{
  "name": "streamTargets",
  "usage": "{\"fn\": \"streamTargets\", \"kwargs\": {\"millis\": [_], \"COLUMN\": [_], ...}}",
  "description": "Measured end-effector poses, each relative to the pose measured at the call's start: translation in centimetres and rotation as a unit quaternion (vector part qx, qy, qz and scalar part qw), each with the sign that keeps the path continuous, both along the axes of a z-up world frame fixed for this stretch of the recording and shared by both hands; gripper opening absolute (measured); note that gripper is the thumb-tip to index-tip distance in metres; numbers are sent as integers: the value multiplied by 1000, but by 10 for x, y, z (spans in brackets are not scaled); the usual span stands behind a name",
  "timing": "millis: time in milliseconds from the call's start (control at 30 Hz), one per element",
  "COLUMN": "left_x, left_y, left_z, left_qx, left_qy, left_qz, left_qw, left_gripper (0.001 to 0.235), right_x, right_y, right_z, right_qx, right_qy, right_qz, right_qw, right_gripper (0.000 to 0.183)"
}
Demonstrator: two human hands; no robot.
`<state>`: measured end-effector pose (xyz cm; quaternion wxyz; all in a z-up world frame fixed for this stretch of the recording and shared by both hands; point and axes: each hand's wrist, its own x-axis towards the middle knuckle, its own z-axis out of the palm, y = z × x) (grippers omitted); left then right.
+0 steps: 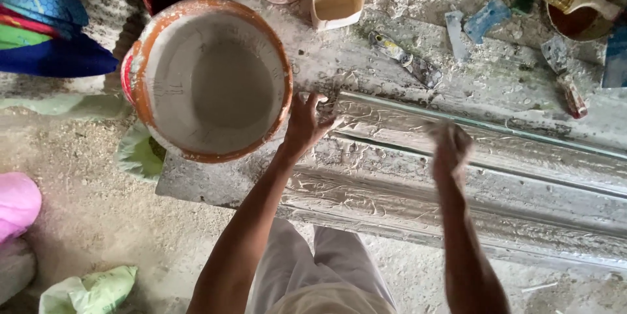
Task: Applying a layer of plaster to an architectural mold and embedding fiber strips for reinforcement.
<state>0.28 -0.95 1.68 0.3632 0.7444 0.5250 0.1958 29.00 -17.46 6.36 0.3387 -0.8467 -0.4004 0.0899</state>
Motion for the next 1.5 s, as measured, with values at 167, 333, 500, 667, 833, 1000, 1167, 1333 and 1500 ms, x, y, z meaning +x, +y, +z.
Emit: {"fn": "streamTargets", "kwargs": {"millis": [167, 333, 500, 667, 833, 1000, 1167, 1333, 1500], "left_x": [5, -4, -24, -39, -52, -57, -67, -54, -9], "left_y": [-1, -7, -37, -50, -85, -106, -123, -136, -141], "left_z": [12, 20, 28, 57, 76, 84, 81, 96, 138], "left_qx": [-49, -91, -97, 157, 112, 15, 45, -11, -147], "left_qy": [8, -10, -59, 1, -9, 4, -8, -54, -202], "left_qz": [-1, 6, 25, 51, 63, 86, 101, 122, 122], "left_qw": [999, 996, 993, 986, 992, 996, 994, 991, 961], "left_gripper": [65, 63, 53, 57, 53, 46, 52, 44, 40], "right_x": [-85, -108, -42, 74, 137, 130, 159, 98, -5], "right_y": [110, 123, 67, 79, 123, 159, 157, 139, 47], "right_z": [-54, 3, 4, 11, 4, 32, -7, 69, 38], "right_qx": [90, 237, 170, -79, -135, -274, -266, -157, 76], "right_qy": [436, 465, 279, 14, -76, -33, -10, 163, 470], "right_qz": [-152, -128, 138, -17, -70, -13, -18, -27, 40], "right_qw": [882, 843, 935, 997, 985, 961, 964, 974, 879], "right_gripper": [25, 28, 39, 29, 24, 65, 49, 16, 30]}}
